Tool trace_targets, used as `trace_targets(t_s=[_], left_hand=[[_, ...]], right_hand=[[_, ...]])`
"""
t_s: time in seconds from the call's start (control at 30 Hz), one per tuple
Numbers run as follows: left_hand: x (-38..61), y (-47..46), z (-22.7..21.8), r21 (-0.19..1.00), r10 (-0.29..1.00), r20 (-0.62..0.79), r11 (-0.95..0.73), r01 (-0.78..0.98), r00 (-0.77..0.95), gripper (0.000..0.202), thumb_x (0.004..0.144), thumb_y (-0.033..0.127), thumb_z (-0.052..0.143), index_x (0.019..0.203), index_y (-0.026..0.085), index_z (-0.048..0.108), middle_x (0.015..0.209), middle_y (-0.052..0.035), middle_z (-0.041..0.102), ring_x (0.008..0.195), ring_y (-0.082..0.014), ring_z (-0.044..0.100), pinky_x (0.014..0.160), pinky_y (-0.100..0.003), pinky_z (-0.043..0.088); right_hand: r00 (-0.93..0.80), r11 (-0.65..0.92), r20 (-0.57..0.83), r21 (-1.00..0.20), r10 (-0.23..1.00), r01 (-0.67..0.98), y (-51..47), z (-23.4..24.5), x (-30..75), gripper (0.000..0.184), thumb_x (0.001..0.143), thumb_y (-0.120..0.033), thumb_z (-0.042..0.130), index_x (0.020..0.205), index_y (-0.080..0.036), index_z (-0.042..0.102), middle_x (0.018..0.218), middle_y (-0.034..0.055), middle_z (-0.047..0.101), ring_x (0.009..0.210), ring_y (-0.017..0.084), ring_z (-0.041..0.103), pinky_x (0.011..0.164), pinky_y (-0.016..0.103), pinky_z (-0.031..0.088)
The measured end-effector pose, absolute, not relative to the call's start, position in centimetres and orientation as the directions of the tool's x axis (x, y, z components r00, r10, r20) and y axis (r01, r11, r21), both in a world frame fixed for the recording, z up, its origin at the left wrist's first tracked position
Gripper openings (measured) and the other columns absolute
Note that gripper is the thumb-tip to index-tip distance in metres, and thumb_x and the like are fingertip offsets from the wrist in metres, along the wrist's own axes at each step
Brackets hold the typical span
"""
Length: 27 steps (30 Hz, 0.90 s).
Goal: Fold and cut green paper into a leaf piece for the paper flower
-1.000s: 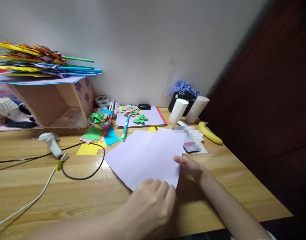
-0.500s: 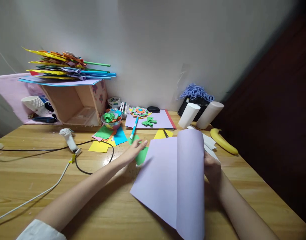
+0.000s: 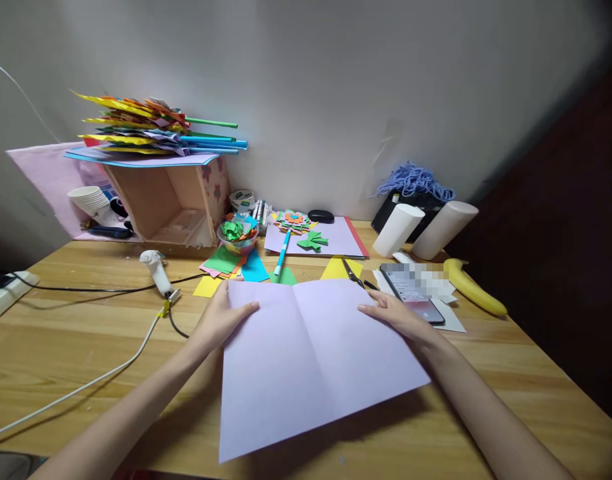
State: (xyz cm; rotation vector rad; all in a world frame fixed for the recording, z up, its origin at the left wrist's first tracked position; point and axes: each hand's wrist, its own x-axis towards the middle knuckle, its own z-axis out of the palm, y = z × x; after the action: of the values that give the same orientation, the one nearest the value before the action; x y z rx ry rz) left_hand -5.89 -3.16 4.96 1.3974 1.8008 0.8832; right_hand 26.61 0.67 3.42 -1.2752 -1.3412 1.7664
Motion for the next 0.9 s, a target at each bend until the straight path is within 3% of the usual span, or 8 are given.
trace_targets(t_s=[0.07,0.13,0.23,0.33,0.4,0.53,0.73,0.9], left_hand=[[-6.7,-3.6,4.3,0.711,0.984,-0.022,0.139,0.689,-0.176,0.055,0.069,0.036,0.063,0.114,0.013,0.041,0.110,-0.0135,0.055,0.104,-0.0293,0.053,0.084,-0.043,0.045],[-6.5,-4.0,3.4,0.528,0.979,0.152,0.033,0.849,-0.133,0.055,0.071,0.027,0.061,0.118,0.012,0.039,0.118,-0.0158,0.047,0.116,-0.0321,0.042,0.093,-0.046,0.037],[-4.6,-3.9,2.1,0.309,0.949,0.298,-0.195,0.931,0.101,0.038,0.079,0.019,0.050,0.116,0.015,0.043,0.120,-0.0139,0.045,0.113,-0.0278,0.043,0.093,-0.042,0.038],[-2.3,-3.1,0.9,0.230,0.890,0.204,-0.449,0.863,0.409,0.022,0.088,0.021,0.036,0.104,0.018,0.050,0.110,-0.0089,0.051,0.100,-0.0220,0.049,0.085,-0.036,0.044],[-1.3,-2.3,0.3,0.177,0.884,0.188,-0.459,0.870,0.428,0.026,0.089,0.024,0.033,0.109,0.016,0.048,0.104,-0.0104,0.052,0.095,-0.0228,0.049,0.081,-0.037,0.045],[-0.8,-1.2,-0.5,0.087,0.863,0.179,-0.492,0.866,0.472,0.031,0.090,0.022,0.027,0.108,0.012,0.050,0.098,-0.0121,0.052,0.091,-0.0241,0.048,0.080,-0.038,0.044],[-1.0,-1.1,-0.7,0.056,0.865,0.180,-0.484,0.873,0.468,0.038,0.089,0.022,0.026,0.119,0.008,0.045,0.102,-0.0137,0.051,0.092,-0.0245,0.046,0.083,-0.038,0.042],[-0.8,-1.1,-0.7,0.077,0.870,0.161,-0.481,0.873,0.466,0.040,0.089,0.022,0.023,0.121,0.007,0.044,0.104,-0.0151,0.050,0.093,-0.0258,0.045,0.083,-0.041,0.041]], right_hand=[[-0.396,-0.357,-0.386,-0.922,0.833,0.149,0.7,2.5,26.1,0.051,0.068,-0.034,0.069,0.112,-0.016,0.051,0.093,0.0099,0.068,0.076,0.022,0.066,0.063,0.031,0.053],[-0.398,-0.363,-0.409,-0.912,0.821,0.189,0.7,1.7,25.7,0.051,0.068,-0.035,0.068,0.112,-0.017,0.051,0.093,0.0093,0.068,0.077,0.023,0.066,0.062,0.031,0.053],[-0.281,-0.299,-0.377,-0.911,0.883,0.282,0.9,0.9,25.3,0.038,0.071,-0.042,0.063,0.099,-0.017,0.058,0.090,0.0075,0.068,0.078,0.022,0.065,0.064,0.029,0.051],[-0.105,-0.183,-0.255,-0.874,0.961,0.450,1.4,0.4,25.3,0.035,0.073,-0.050,0.055,0.076,-0.016,0.063,0.081,0.0057,0.067,0.077,0.022,0.062,0.064,0.028,0.047],[-0.066,-0.152,-0.215,-0.843,0.974,0.515,1.7,0.2,25.5,0.038,0.072,-0.052,0.053,0.068,-0.016,0.063,0.071,0.0037,0.065,0.069,0.020,0.060,0.059,0.027,0.044],[-0.080,-0.201,-0.295,-0.802,0.952,0.563,1.7,0.3,25.8,0.038,0.071,-0.052,0.052,0.065,-0.016,0.061,0.046,-0.0034,0.049,0.042,0.012,0.044,0.043,0.024,0.033],[-0.134,-0.126,-0.249,-0.799,0.959,0.587,1.3,0.5,26.2,0.030,0.066,-0.043,0.056,0.054,-0.016,0.062,0.047,-0.0015,0.050,0.047,0.014,0.047,0.045,0.024,0.032],[-0.105,-0.121,-0.230,-0.787,0.968,0.605,0.7,0.7,25.9,0.029,0.067,-0.038,0.053,0.048,-0.016,0.053,0.045,-0.0033,0.043,0.046,0.011,0.041,0.043,0.022,0.028]])
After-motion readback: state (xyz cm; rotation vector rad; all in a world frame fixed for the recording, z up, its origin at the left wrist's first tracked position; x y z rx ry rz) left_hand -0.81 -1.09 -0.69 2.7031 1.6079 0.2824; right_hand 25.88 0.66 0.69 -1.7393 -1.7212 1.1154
